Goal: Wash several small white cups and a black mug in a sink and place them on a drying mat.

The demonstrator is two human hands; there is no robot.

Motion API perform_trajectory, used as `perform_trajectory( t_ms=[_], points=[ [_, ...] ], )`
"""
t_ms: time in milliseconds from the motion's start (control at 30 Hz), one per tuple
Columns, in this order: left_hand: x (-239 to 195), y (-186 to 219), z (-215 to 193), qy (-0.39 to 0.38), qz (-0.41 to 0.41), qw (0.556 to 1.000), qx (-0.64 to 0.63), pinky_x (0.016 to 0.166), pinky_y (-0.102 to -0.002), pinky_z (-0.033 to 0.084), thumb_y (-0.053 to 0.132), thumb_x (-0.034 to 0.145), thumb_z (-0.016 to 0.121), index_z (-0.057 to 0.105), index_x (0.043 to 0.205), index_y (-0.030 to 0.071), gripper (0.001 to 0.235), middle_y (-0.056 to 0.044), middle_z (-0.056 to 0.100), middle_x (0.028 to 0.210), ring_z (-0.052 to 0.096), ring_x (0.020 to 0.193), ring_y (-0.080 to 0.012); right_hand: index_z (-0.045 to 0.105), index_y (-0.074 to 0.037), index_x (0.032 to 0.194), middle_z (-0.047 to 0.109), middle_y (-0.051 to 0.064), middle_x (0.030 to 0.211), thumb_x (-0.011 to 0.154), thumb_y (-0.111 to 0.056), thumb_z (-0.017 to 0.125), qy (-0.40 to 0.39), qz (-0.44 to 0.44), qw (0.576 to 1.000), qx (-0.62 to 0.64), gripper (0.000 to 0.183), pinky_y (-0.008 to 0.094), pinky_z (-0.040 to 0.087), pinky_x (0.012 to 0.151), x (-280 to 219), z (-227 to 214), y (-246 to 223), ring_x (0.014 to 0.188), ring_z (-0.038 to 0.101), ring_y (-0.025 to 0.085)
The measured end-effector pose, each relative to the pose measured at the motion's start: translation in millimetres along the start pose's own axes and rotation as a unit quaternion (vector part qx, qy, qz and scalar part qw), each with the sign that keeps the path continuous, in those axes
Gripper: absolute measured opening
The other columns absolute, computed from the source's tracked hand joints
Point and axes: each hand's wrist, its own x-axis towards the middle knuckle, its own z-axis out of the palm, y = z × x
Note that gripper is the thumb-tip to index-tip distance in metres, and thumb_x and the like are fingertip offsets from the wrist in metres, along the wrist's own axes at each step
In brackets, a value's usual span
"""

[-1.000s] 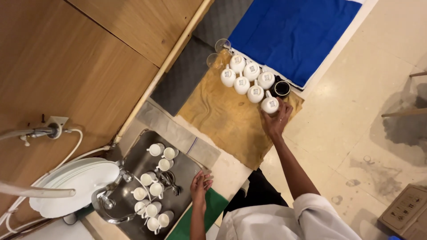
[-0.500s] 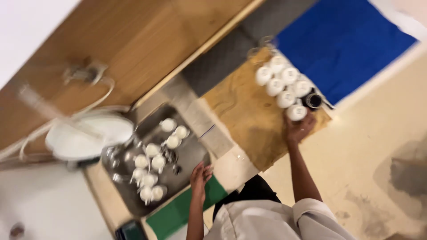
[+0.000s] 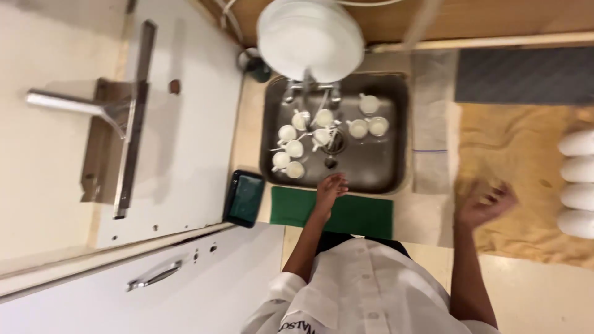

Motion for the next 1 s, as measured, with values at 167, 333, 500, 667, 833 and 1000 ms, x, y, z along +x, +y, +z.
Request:
perform_trajectory(
  t_ms=[167,333,500,667,833,1000],
  points=[
    [28.0,-34.8,-60.5,0.029,0.014,0.995,-0.094,0.071,-0.028,0.056,0.023,0.104,0.063,0.069,0.116,0.003,0.023,-0.005,0.072,0.093,0.068,0.079,-0.0135,0.068,-0.007,0.107,0.066,0.01,0.105,0.098,-0.011,0.072,-0.293,-0.1,0.95,0.037,0.01,0.037,0.052,0.084,-98.1,119.5,-90.5,0.099,0.063,0.027],
    [27.1,-15.5,-86.2,0.028,-0.005,0.995,-0.097,0.071,-0.024,0.054,0.014,0.103,0.06,0.071,0.116,0.005,0.02,-0.002,0.071,0.089,0.066,0.078,-0.011,0.075,-0.015,0.102,0.074,0.01,0.112,0.089,-0.022,0.064,-0.511,-0.289,0.806,-0.078,0.019,0.047,0.055,0.091,-174.3,253.9,-79.8,0.102,0.065,0.035],
    [37.8,-24.6,-112.6,0.029,0.064,0.991,-0.11,0.071,-0.025,0.053,0.014,0.106,0.059,0.069,0.118,0.001,0.02,-0.003,0.071,0.091,0.065,0.079,-0.0102,0.072,-0.017,0.113,0.073,0.012,0.113,0.088,-0.028,0.069,-0.595,-0.228,0.706,-0.31,0.028,0.047,0.056,0.093,-226.5,361.5,-24.7,0.111,0.066,0.032],
    [22.5,-12.4,-120.9,0.015,0.032,0.984,-0.173,0.076,-0.026,0.056,0.018,0.105,0.058,0.066,0.124,0.003,0.026,-0.005,0.071,0.095,0.068,0.083,-0.0123,0.052,-0.02,0.141,0.06,0.008,0.133,0.075,-0.041,0.078,-0.637,-0.265,0.595,-0.412,0.073,0.054,0.049,0.101,-224.0,366.1,-87.6,0.126,0.054,0.032],
    [16.0,-6.9,-131.5,0.006,-0.027,0.985,-0.17,0.078,-0.027,0.059,0.022,0.104,0.058,0.066,0.123,0.004,0.027,-0.005,0.071,0.096,0.07,0.085,-0.013,0.053,-0.027,0.135,0.046,-0.001,0.147,0.07,-0.04,0.078,-0.606,-0.281,0.608,-0.428,0.07,0.059,0.03,0.12,-260.3,384.7,-3.2,0.149,0.033,0.028],
    [46.4,-30.8,-147.0,-0.021,0.085,0.996,-0.015,0.077,-0.03,0.052,0.022,0.108,0.06,0.07,0.127,0.003,0.028,-0.007,0.068,0.104,0.062,0.093,-0.0153,0.063,-0.02,0.128,0.072,0.008,0.107,0.106,-0.044,0.057,-0.569,-0.169,0.735,-0.328,0.033,0.054,0.048,0.09,-263.5,365.0,10.9,0.104,0.066,0.028]
  ],
)
